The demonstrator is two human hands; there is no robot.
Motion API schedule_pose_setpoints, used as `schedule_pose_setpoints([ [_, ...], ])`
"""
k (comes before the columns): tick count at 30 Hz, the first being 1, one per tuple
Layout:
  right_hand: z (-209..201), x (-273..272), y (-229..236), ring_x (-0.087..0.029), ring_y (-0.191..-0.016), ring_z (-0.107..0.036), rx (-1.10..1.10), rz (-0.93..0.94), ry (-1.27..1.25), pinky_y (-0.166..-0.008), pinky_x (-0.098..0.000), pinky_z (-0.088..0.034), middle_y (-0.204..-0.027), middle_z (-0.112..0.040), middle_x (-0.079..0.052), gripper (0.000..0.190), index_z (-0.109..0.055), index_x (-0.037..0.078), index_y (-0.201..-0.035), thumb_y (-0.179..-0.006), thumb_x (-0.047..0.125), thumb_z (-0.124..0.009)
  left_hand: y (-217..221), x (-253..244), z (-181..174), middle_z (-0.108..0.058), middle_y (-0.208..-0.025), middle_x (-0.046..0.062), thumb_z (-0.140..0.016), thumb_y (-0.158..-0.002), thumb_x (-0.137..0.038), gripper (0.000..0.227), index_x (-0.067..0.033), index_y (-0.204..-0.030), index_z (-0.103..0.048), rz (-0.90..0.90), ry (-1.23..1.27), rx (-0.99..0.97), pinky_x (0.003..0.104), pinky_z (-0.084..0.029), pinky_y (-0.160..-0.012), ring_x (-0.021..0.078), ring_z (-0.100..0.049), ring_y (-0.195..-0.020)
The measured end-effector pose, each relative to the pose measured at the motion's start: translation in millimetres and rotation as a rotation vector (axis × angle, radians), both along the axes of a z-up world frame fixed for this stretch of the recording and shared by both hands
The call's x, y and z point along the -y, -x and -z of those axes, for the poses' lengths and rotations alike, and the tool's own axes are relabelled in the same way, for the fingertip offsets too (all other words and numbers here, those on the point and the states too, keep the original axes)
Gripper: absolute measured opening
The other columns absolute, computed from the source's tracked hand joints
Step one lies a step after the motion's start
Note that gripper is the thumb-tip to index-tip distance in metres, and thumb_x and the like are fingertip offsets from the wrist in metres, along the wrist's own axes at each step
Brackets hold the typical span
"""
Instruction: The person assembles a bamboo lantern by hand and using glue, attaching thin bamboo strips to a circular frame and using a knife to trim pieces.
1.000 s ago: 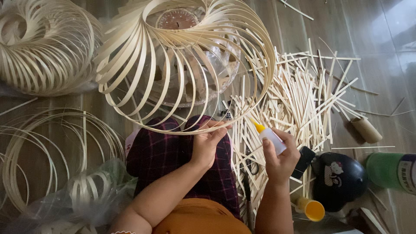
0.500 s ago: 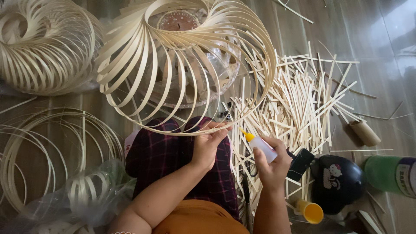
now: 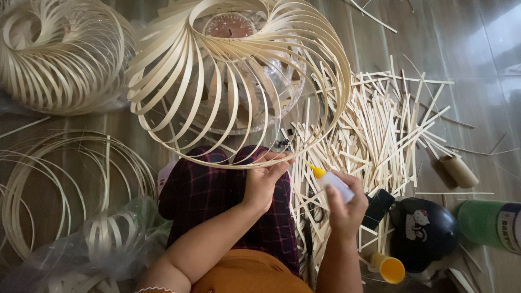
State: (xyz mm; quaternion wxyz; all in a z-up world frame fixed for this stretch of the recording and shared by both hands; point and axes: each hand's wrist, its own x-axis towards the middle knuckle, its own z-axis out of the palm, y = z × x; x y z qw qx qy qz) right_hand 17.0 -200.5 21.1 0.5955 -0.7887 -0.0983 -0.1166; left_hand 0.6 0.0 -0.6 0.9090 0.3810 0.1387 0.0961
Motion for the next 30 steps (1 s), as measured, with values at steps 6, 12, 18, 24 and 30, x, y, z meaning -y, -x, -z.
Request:
schedule_pose_setpoints([
  [6,71,33,-25,-0.020,-0.101,-0.068,-0.340,-0.054,-0.401,-0.095,-0.0330,-0.054,-0.111,-0.071,-0.013,0.043,-0.065,0.004,-0.127,-0.094,0.032,-0.070,3,-3,-1,-0.071,-0.120,0.015,-0.069,-0.096,-0.001,0.016,-0.0013,-0.112,-0.064,0.029,0.031,0.046,0.036,-0.053,-0.107,0.0216,-0.069,-0.115],
  [12,174,36,-23,-0.020,-0.099,-0.064,-0.735,0.093,0.156,-0.088,-0.0390,-0.055,-0.113,-0.070,-0.010,0.044,-0.066,0.008,-0.125,-0.085,0.020,-0.079,8,-8,2,-0.070,-0.125,0.015,-0.064,-0.100,-0.004,0.018,-0.0017,-0.117,-0.063,0.073,-0.017,0.050,0.037,-0.050,-0.110,0.0211,-0.066,-0.119],
  [18,249,24,-21,-0.028,-0.075,-0.067,-0.583,0.167,0.591,-0.071,-0.0418,-0.054,-0.091,-0.072,-0.018,0.048,-0.066,0.010,-0.122,-0.079,0.022,-0.084,11,-21,-3,-0.069,-0.124,0.012,-0.065,-0.102,-0.020,0.027,-0.0026,-0.122,-0.064,0.076,-0.038,0.018,0.038,-0.048,-0.110,0.0212,-0.065,-0.121],
  [24,268,20,-8,-0.036,-0.093,-0.068,-0.218,0.145,0.749,-0.079,-0.0457,-0.056,-0.106,-0.070,-0.019,0.040,-0.067,0.012,-0.120,-0.082,0.014,-0.076,17,-28,-17,-0.071,-0.123,0.013,-0.064,-0.103,-0.024,0.025,-0.0057,-0.120,-0.065,0.098,0.090,0.071,0.048,-0.046,-0.115,0.0272,-0.068,-0.121],
  [30,269,21,-28,-0.032,-0.098,-0.073,-0.913,0.386,0.365,-0.078,-0.0442,-0.063,-0.122,-0.068,-0.013,0.043,-0.063,0.021,-0.130,-0.088,0.016,-0.068,16,-27,-25,-0.071,-0.120,0.015,-0.064,-0.102,-0.019,0.020,-0.0055,-0.116,-0.068,0.051,0.108,0.075,0.049,-0.044,-0.115,0.0289,-0.068,-0.119],
])
